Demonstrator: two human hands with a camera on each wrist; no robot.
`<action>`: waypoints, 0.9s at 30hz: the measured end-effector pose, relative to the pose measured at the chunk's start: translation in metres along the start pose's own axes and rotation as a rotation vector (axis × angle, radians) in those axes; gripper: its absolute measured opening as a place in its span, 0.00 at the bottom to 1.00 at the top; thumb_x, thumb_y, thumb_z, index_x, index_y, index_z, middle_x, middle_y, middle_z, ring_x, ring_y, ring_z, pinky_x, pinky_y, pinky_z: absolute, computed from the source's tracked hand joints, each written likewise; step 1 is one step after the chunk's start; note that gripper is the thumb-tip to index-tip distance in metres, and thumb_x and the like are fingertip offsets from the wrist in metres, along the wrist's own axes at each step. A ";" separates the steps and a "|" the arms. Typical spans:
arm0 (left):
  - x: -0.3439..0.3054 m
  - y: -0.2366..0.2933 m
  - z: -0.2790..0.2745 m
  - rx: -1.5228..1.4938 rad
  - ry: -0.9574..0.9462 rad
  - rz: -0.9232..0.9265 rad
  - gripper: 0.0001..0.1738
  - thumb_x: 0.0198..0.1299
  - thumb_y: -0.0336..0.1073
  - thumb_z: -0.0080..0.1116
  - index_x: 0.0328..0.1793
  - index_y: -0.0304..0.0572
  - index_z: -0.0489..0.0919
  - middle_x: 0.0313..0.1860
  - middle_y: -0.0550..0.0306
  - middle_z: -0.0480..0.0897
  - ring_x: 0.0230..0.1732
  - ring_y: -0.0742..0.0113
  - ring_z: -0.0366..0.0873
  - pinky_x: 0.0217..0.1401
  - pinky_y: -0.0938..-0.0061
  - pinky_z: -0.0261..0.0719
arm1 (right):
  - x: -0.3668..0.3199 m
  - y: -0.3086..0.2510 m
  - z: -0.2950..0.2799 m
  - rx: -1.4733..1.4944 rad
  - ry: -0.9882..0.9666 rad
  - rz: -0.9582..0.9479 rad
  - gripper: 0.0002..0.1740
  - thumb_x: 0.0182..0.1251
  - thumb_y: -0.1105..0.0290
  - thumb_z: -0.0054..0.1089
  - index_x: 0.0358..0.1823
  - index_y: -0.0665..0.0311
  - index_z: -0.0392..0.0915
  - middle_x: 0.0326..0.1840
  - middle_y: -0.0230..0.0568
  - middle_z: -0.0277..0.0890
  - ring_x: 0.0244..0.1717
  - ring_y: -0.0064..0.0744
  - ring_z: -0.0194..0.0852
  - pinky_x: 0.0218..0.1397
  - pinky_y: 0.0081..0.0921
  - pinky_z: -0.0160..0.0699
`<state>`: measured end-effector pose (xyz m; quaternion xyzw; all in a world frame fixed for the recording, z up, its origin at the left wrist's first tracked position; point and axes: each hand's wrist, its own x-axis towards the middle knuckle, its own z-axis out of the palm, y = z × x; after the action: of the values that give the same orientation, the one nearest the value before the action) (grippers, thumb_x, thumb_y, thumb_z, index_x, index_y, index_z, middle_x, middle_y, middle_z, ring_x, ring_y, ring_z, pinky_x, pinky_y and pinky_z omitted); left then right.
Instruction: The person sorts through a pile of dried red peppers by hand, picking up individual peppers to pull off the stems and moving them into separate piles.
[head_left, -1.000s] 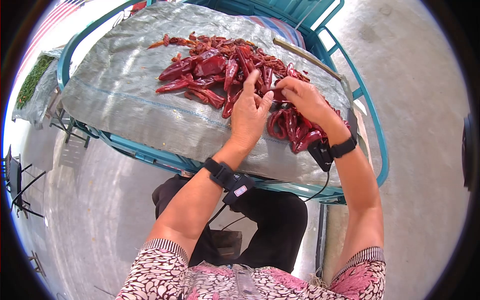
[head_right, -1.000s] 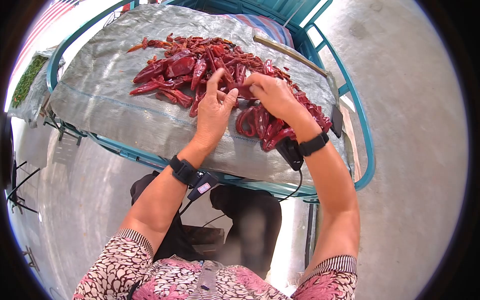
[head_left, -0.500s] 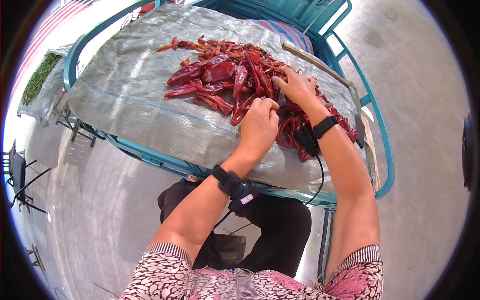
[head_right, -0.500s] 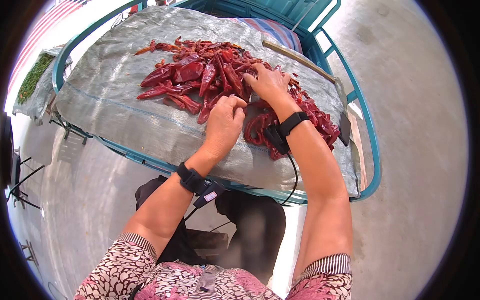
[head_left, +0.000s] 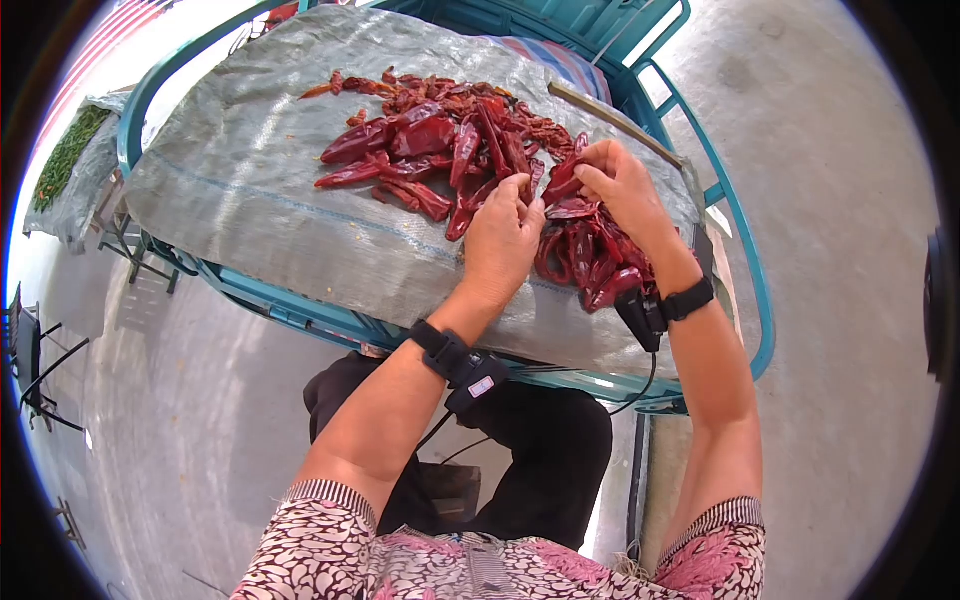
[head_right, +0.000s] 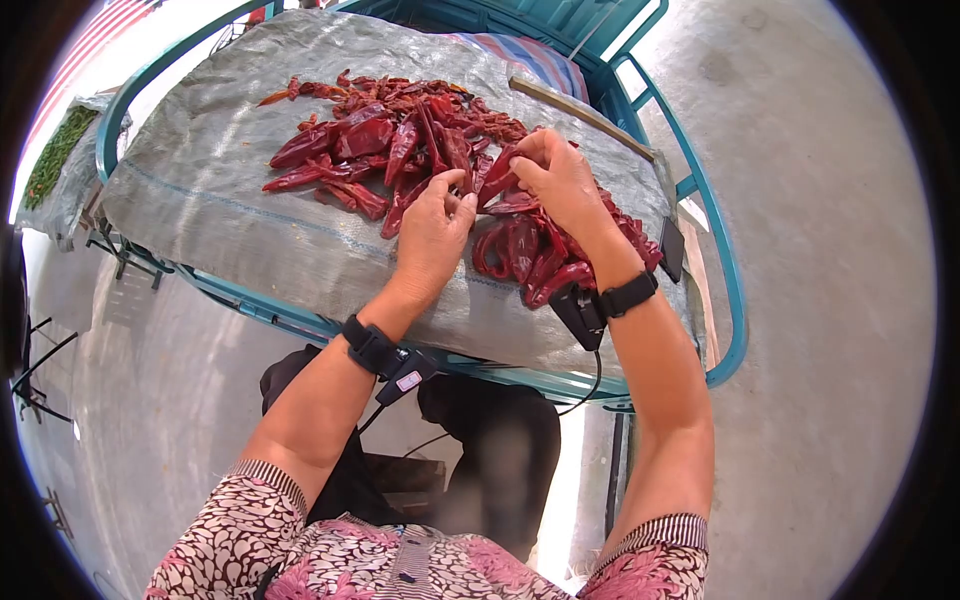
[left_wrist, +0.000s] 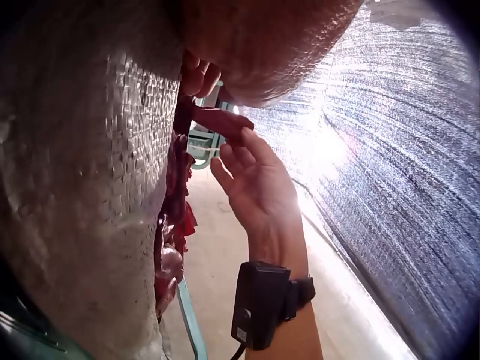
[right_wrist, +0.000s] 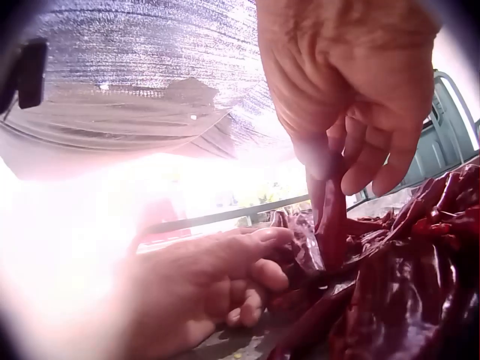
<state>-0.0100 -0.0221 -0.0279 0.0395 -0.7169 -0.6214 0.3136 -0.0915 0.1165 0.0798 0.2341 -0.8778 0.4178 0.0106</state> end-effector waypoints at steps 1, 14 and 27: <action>0.000 -0.002 0.000 0.003 -0.002 0.003 0.18 0.67 0.31 0.58 0.61 0.36 0.78 0.35 0.47 0.84 0.36 0.56 0.83 0.43 0.65 0.79 | -0.002 -0.001 -0.003 -0.057 0.031 -0.009 0.14 0.67 0.68 0.64 0.50 0.67 0.78 0.41 0.44 0.85 0.37 0.30 0.84 0.43 0.29 0.82; -0.002 -0.003 0.001 0.073 -0.007 0.086 0.10 0.63 0.26 0.56 0.48 0.36 0.83 0.44 0.46 0.78 0.43 0.48 0.80 0.48 0.61 0.78 | 0.047 0.032 0.018 -0.844 -0.014 -0.188 0.26 0.64 0.66 0.62 0.65 0.54 0.76 0.63 0.41 0.79 0.67 0.47 0.74 0.70 0.53 0.64; -0.002 -0.001 -0.002 0.080 -0.022 0.074 0.06 0.63 0.26 0.55 0.44 0.36 0.81 0.42 0.45 0.79 0.43 0.47 0.80 0.48 0.59 0.78 | 0.065 0.028 0.032 -1.226 -0.203 -0.275 0.13 0.64 0.70 0.60 0.50 0.51 0.83 0.49 0.35 0.85 0.59 0.43 0.80 0.71 0.56 0.56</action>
<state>-0.0080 -0.0229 -0.0297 0.0187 -0.7454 -0.5809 0.3265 -0.1555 0.0816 0.0529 0.3344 -0.9161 -0.1902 0.1129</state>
